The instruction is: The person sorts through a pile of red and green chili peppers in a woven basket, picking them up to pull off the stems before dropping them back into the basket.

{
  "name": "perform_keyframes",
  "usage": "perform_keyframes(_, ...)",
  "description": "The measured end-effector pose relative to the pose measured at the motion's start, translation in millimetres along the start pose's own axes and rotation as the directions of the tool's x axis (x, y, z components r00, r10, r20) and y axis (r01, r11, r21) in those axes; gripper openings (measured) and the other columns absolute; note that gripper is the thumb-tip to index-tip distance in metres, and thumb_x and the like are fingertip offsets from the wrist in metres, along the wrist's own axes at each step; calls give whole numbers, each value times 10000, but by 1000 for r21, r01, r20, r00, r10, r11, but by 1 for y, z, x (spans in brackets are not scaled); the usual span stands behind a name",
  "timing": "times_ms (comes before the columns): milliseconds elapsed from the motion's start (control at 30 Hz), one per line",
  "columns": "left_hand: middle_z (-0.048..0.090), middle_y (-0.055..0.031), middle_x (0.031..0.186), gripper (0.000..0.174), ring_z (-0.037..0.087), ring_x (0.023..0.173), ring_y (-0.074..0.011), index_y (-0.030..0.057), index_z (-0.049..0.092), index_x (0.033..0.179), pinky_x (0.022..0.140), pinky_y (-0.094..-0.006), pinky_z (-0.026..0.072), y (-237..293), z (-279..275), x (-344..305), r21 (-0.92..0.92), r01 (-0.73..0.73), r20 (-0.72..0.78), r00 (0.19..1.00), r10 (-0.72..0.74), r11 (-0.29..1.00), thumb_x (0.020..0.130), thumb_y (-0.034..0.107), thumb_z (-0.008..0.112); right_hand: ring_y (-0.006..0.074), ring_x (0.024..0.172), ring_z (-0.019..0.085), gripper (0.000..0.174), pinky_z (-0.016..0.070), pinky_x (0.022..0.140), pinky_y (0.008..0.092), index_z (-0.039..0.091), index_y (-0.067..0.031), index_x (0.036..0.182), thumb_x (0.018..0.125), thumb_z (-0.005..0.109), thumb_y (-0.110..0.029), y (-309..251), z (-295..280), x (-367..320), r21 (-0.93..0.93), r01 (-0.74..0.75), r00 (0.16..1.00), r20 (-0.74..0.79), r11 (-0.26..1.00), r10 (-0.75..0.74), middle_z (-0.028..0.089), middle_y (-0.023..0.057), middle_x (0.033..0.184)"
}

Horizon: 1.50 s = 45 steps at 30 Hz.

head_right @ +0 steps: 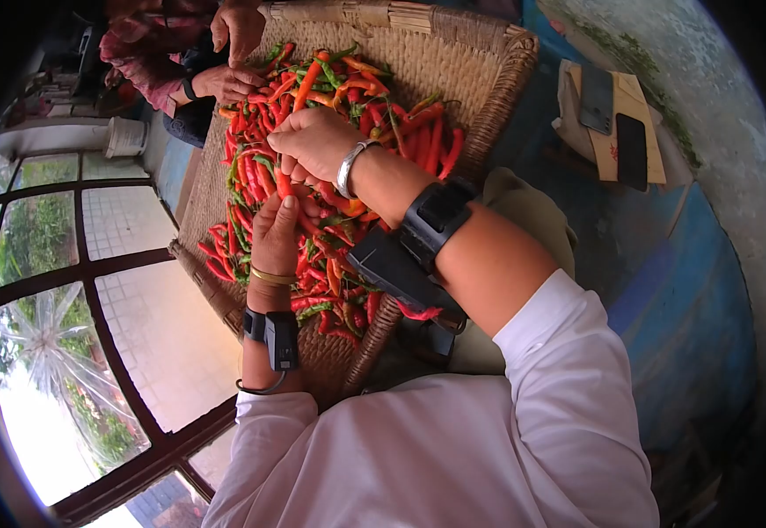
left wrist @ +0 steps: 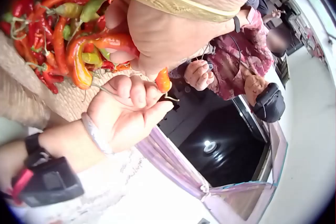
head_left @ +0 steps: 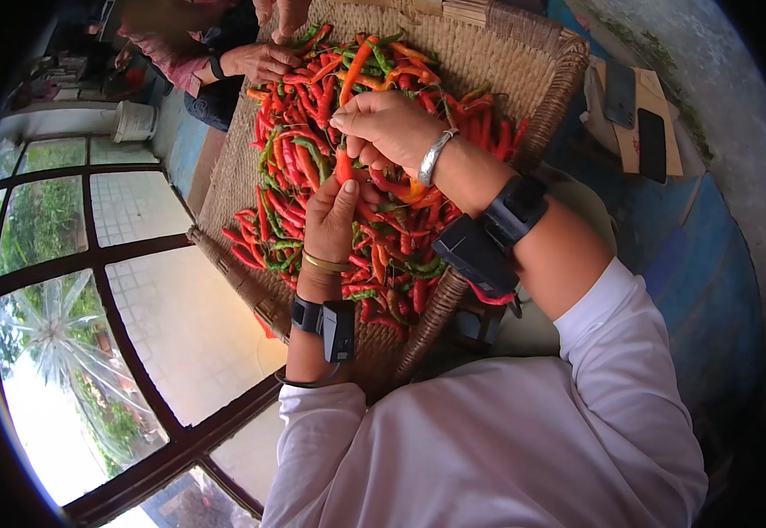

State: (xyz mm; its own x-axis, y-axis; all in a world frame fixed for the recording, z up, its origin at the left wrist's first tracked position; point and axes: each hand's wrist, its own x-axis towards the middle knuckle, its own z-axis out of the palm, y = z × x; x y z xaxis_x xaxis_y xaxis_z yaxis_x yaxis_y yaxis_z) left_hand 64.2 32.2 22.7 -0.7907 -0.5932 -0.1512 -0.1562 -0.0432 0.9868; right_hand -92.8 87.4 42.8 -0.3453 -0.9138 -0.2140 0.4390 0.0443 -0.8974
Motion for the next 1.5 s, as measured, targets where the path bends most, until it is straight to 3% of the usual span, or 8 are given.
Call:
perform_keyframes(300,603,-77,893,249,563,739,-108,13,536,1049,607,-216,454,30,-42,81,-384,-80,-176,984,12,920,897,196,463,54,419,417,268,278,354,192,561,-31,879,853,522,-295,-8,-5,-5,40,35,998,-57,999,-33,536,21,597)
perform_keyframes(367,585,-77,969,281,548,812,-99,-17,494,1122,684,-205,445,31,-46,93,192,-200,-330,909,256,961,893,140,452,57,412,395,278,272,353,193,556,-17,886,854,520,-290,-9,-5,-4,93,10,999,-34,996,-7,528,32,590)
perform_keyframes(567,580,14,887,249,511,789,-49,24,556,1025,696,-188,404,5,17,28,328,-113,213,976,43,938,802,-33,459,63,412,359,270,250,344,200,548,11,918,842,531,-248,-12,-10,-2,391,18,1000,-21,920,-11,512,48,593)
perform_keyframes(833,529,6,798,247,508,705,-73,10,552,971,637,-201,418,-6,29,18,196,-76,140,989,49,978,788,151,640,62,462,407,237,297,396,202,560,-26,909,816,579,-243,-7,-10,-2,532,104,989,32,840,-143,534,26,633)
perform_keyframes(967,558,-2,765,206,503,596,-56,4,523,960,543,-184,427,9,28,10,73,-5,-6,1000,6,997,848,173,563,154,738,597,337,466,668,252,555,30,1016,789,601,-214,0,-7,5,-369,361,908,-69,857,-413,629,86,809)
perform_keyframes(1233,561,-26,726,166,527,596,-98,-1,526,891,533,-223,429,4,14,11,336,-128,51,992,118,933,816,131,594,193,609,593,217,447,569,324,621,-39,715,732,613,-255,-3,-7,-2,-651,256,959,77,715,-272,604,95,636)
perform_keyframes(1333,570,-72,727,178,562,640,-162,1,532,871,567,-260,442,11,18,9,699,-283,99,948,302,656,763,98,635,284,635,578,215,459,600,385,595,-76,656,727,569,-277,-2,-4,-6,-919,144,960,40,367,-276,600,99,654)
perform_keyframes(1500,586,-104,763,194,599,699,-200,9,537,870,613,-265,468,19,12,8,710,-275,113,953,280,649,728,66,655,251,637,597,197,467,581,376,619,-74,765,734,585,-266,6,-7,-2,-890,174,961,61,421,-269,611,91,670)
